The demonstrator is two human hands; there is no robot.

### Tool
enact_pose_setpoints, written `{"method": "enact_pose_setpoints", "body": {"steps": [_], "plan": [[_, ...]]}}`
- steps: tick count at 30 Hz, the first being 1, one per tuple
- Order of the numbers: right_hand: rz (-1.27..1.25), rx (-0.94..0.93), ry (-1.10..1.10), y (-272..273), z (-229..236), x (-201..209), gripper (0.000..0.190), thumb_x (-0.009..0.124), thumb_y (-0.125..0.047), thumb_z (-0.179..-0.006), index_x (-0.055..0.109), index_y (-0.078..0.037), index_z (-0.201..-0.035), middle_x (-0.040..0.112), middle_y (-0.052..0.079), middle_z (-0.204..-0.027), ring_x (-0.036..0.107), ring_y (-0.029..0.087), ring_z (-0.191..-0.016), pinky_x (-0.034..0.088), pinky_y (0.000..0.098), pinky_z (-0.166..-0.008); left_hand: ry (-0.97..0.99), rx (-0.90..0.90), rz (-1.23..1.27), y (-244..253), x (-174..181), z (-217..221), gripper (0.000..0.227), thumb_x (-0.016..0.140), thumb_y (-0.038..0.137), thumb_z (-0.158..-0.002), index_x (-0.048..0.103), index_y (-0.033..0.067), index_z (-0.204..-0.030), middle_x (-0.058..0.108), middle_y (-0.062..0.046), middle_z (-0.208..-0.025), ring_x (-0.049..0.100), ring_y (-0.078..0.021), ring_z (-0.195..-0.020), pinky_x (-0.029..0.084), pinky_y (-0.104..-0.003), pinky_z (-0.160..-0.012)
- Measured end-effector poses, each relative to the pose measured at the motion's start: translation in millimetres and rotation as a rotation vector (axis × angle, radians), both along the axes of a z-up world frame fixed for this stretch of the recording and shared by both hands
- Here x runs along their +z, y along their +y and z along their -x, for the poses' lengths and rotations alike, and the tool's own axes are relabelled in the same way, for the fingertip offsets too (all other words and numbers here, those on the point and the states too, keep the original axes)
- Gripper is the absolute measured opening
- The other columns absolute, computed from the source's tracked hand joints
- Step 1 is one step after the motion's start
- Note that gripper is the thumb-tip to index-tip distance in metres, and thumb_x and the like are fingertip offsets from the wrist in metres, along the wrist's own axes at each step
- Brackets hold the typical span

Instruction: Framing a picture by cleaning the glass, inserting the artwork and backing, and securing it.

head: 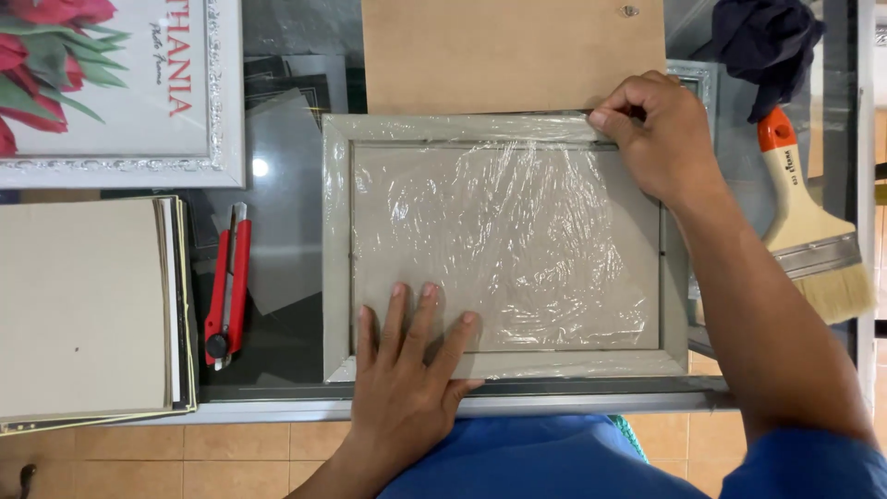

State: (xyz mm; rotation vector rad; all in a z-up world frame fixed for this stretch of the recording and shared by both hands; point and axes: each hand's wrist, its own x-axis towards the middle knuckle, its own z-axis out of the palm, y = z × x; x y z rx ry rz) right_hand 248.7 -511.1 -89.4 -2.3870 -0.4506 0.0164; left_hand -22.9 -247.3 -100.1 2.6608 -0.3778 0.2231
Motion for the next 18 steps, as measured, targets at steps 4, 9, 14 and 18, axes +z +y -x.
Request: {"method": "enact_pose_setpoints", "body": {"steps": [4,9,14,18], "plan": [[0.001,0.017,-0.030,-1.6,-0.7,0.0,0.007,0.076,0.005,-0.098,0.070,0.003,-0.095,0.058,0.009,-0.092,0.050,0.020,-0.083,0.043,0.0325,-0.076,0.013,0.032,-0.011,-1.3,0.5,0.4,0.054,0.050,0.053,-0.101,0.060,0.0200,-0.143,0.036,-0.019,-0.160,0.030,-0.0426,-0.150,0.021,-0.069,-0.119],[0.011,0.038,-0.049,-2.2,0.3,0.0,0.006,0.075,0.005,-0.098,0.070,0.002,-0.097,0.060,0.010,-0.092,0.050,0.022,-0.084,0.044,0.0337,-0.079,-0.032,0.072,0.002,-1.9,4.6,1.2,0.046,0.058,0.049,-0.098,0.071,0.0190,-0.131,0.049,-0.016,-0.149,0.041,-0.0351,-0.141,0.026,-0.062,-0.115],[0.023,0.041,-0.045,-0.5,1.3,2.9,0.006,0.075,0.005,-0.098,0.070,0.002,-0.097,0.059,0.009,-0.092,0.050,0.021,-0.083,0.043,0.0335,-0.077,-0.012,0.072,0.039,-1.6,-5.6,3.9,0.051,0.051,0.055,-0.100,0.071,0.0193,-0.130,0.033,-0.024,-0.159,0.017,-0.0491,-0.151,0.006,-0.078,-0.118],[0.016,0.043,-0.043,-0.8,0.7,1.9,0.007,0.075,0.006,-0.098,0.070,0.002,-0.097,0.058,0.010,-0.093,0.050,0.022,-0.084,0.044,0.0342,-0.078,-0.001,0.064,0.043,-1.5,1.2,1.2,0.050,0.053,0.052,-0.099,0.070,0.0180,-0.131,0.041,-0.023,-0.156,0.029,-0.0467,-0.149,0.021,-0.075,-0.117]]}}
